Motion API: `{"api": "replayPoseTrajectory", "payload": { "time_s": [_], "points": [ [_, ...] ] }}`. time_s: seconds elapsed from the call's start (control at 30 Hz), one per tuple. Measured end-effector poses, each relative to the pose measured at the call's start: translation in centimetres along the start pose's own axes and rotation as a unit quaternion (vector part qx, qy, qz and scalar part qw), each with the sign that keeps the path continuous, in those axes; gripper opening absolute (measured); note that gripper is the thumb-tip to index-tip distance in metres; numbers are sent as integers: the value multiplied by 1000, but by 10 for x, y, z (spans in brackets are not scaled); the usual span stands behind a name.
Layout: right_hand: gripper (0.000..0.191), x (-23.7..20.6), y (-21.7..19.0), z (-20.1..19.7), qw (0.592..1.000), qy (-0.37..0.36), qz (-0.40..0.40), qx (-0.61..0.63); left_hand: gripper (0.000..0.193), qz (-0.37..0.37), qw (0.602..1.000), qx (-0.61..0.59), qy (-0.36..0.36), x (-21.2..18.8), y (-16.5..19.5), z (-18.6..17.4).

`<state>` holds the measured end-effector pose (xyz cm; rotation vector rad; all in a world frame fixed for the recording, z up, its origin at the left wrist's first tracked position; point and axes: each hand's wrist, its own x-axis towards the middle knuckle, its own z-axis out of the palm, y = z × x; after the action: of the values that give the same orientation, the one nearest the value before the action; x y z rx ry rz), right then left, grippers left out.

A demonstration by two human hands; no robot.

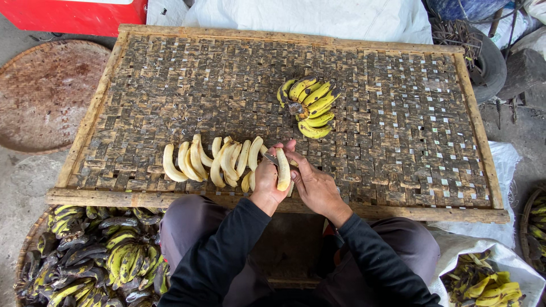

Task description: The person sits on the floor at a low woven mat table and peels bananas one at a time using a small knife, cutting the peel and removing it by hand. Peeled bananas are laid in a row on the mat, and discarded peels are tossed into a bag beside the table.

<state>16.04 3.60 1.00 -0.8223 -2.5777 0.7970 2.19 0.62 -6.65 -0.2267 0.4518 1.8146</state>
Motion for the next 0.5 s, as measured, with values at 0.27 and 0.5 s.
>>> {"api": "replayPoseTrajectory", "payload": {
  "time_s": [0.27, 0.5],
  "points": [
    [37, 11, 7, 2, 999, 26, -17, -26, 36, -45, 998, -18, -46, -3, 0, 0],
    [58, 25, -3, 0, 974, -57, 46, -215, 47, -54, 995, 20, 86, -4, 9, 10]
  ]
}}
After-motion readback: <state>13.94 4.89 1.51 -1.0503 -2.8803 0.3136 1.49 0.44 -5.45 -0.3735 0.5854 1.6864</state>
